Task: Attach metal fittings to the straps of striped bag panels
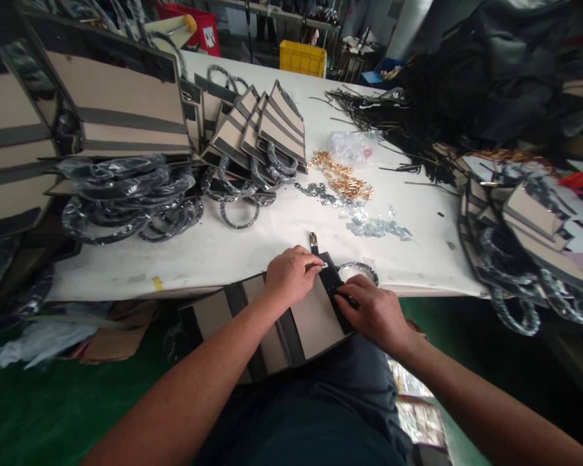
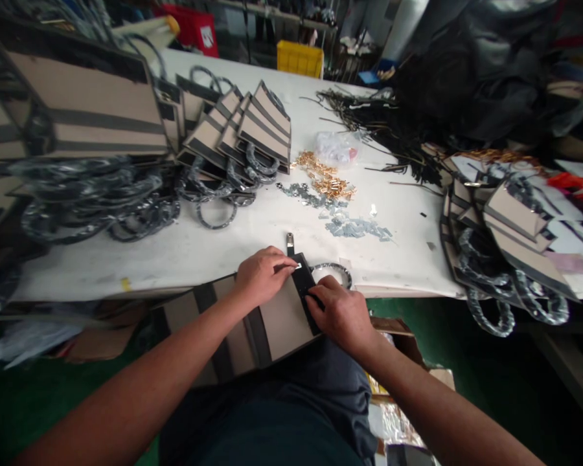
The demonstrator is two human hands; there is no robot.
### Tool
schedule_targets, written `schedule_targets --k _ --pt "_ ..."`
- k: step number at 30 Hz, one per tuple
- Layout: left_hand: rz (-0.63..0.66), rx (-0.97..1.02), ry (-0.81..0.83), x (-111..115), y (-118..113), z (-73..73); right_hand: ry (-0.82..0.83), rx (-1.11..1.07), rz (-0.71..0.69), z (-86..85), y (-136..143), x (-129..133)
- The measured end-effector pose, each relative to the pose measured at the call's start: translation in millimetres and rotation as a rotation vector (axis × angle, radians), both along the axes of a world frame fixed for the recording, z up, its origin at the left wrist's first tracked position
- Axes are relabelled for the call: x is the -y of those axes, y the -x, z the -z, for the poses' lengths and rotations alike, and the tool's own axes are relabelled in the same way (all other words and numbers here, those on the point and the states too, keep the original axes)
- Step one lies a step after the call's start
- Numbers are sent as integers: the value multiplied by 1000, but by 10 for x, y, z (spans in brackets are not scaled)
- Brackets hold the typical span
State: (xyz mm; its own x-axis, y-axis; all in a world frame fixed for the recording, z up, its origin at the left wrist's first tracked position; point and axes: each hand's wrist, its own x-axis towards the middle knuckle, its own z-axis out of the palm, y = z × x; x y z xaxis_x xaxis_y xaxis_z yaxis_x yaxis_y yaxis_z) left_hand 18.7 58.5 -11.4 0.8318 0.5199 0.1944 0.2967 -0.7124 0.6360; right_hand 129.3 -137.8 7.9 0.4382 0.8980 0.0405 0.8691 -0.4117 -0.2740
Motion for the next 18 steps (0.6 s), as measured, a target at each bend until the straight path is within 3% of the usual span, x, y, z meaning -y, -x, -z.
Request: schedule_targets --k 11,18 --pt "-2 -19 -4 9 -10 6 13 169 82 105 128 -80" --pt "-7 -10 -12 18 -9 -1 -48 -4 146 60 100 -130"
